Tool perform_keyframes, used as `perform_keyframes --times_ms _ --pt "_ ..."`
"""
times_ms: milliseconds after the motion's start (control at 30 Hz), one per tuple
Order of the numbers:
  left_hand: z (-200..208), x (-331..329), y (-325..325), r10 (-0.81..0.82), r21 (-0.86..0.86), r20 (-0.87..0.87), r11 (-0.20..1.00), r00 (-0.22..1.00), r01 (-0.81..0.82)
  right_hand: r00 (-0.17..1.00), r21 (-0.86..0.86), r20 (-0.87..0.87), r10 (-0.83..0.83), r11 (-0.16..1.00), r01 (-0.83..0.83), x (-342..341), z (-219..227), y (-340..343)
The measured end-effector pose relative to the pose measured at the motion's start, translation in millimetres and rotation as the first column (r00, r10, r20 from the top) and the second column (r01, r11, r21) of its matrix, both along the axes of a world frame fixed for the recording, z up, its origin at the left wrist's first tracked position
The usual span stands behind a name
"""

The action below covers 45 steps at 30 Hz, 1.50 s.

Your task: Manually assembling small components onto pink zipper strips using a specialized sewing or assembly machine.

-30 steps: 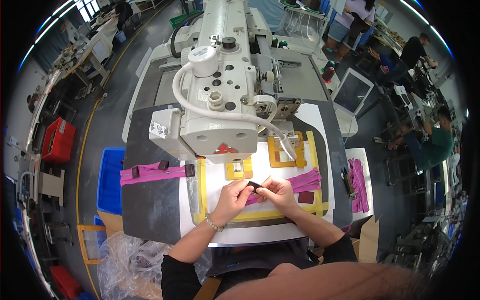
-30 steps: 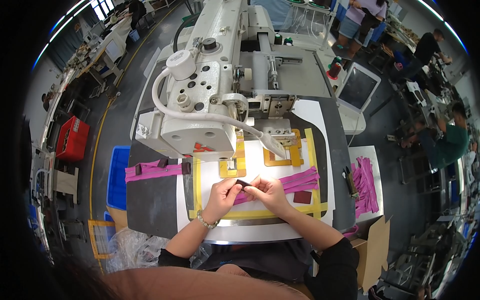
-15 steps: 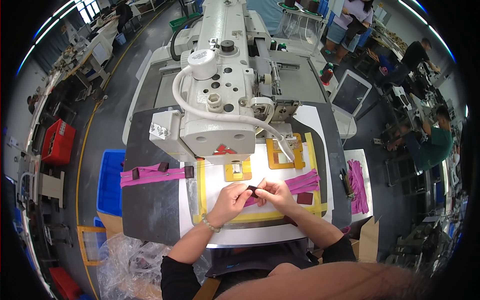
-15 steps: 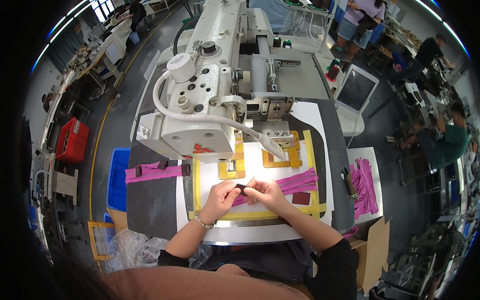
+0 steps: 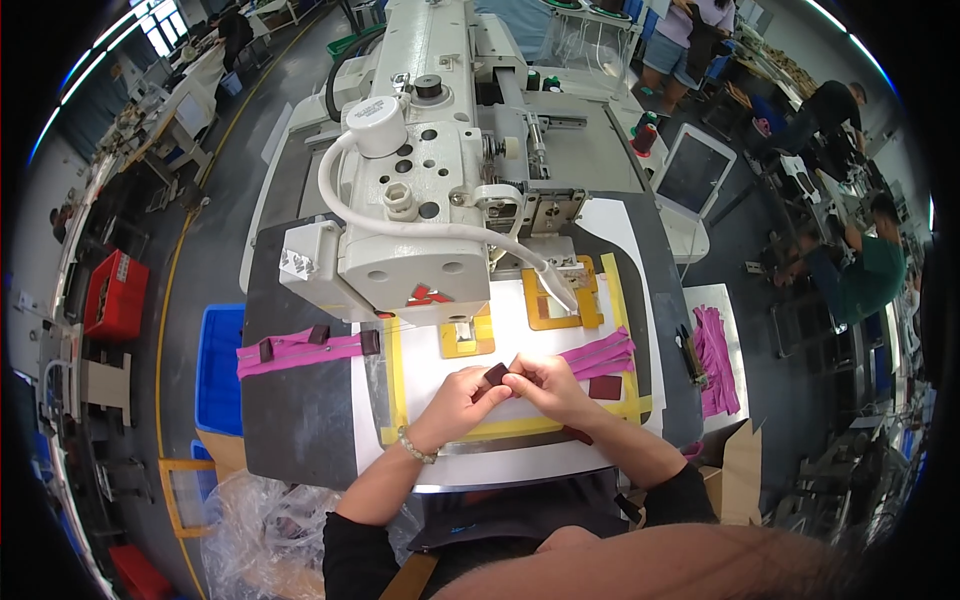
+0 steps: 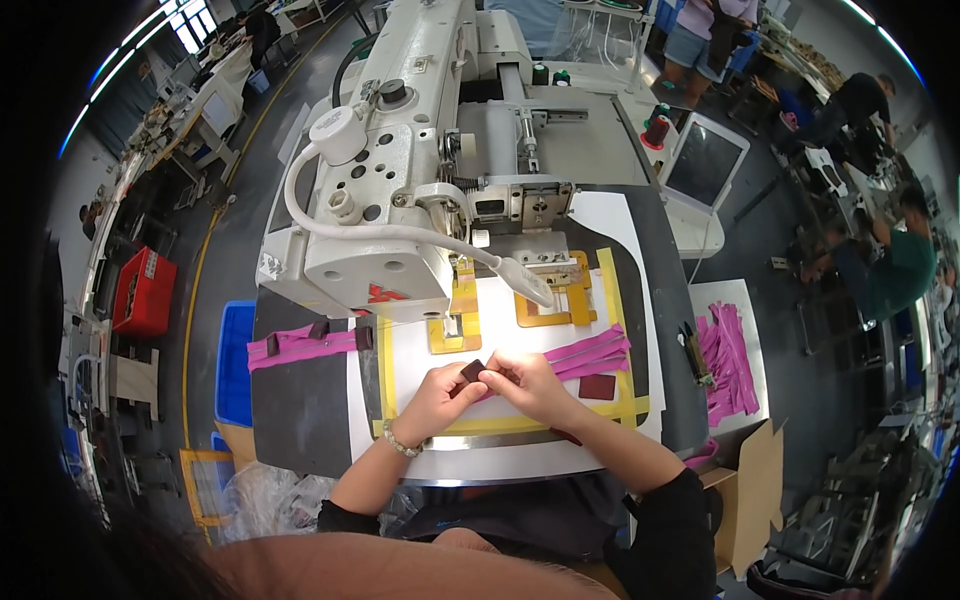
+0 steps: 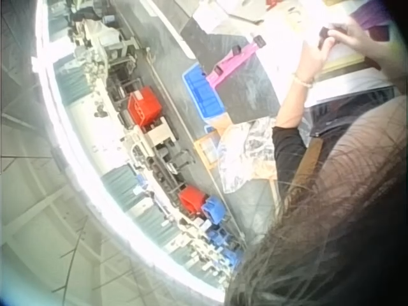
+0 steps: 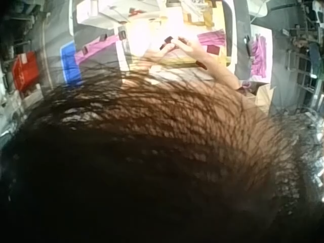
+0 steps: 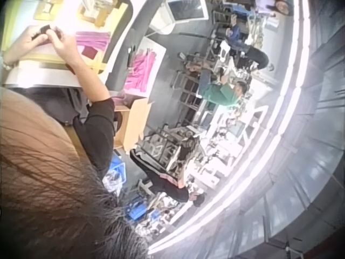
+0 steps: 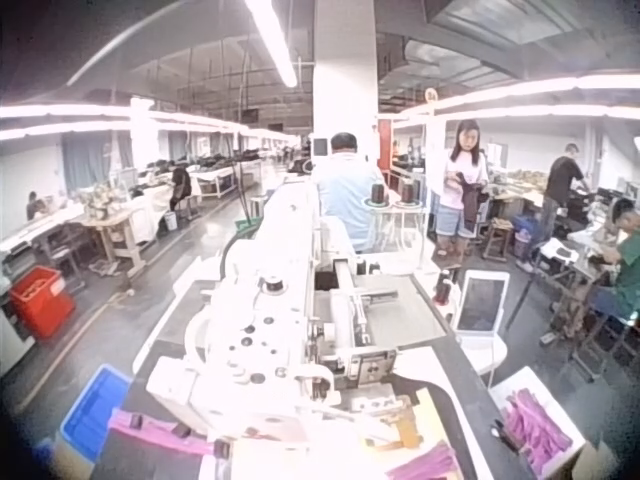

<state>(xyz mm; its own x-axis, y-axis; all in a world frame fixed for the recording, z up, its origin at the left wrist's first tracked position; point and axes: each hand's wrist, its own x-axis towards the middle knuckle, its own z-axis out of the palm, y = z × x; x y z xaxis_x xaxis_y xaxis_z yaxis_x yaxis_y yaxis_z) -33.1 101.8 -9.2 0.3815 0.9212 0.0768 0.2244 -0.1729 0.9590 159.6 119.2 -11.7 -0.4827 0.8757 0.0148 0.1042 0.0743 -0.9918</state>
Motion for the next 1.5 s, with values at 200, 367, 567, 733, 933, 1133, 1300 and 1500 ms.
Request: perform_keyframes --times_ms 200,367,567,733,933,1133,1300,1500 --pt "-10 3 -4 0.024 -0.023 -0.009 0.999 1.000 -0.024 0.994 -0.004 -0.050 -0.095 0.995 0.095 -5 -9 -4" --pt "-10 0 -4 0.022 0.025 -0.012 0.999 1.000 -0.022 0.996 -0.005 -0.016 -0.084 0.996 0.084 -6 -16 -5" --pt "-1 -3 -1 0.055 -0.043 0.024 0.998 0.998 -0.054 0.996 0.048 0.052 -0.070 0.997 0.067 -5 0 -7" --pt "-3 -4 -2 0.065 -0.009 -0.007 0.998 0.998 -0.065 0.998 0.034 0.031 -0.061 0.998 0.060 -4 -7 -9" --pt "-6 -4 -3 0.062 0.025 0.017 0.998 0.998 -0.063 0.998 -0.023 0.033 -0.047 0.999 0.048 -4 -7 -11" --pt "-4 -1 -5 0.075 0.046 0.039 0.996 0.996 -0.076 0.998 -0.052 0.018 -0.059 0.997 0.060 -6 -5 -13" --pt "0 1 -7 0.070 -0.011 0.091 0.998 0.993 -0.069 0.990 0.120 0.120 -0.071 0.991 0.057 -6 0 -15" --pt "-8 -3 -6 0.056 -0.073 0.048 0.996 0.997 -0.052 0.992 0.073 0.075 -0.104 0.992 0.099 -7 4 -15"
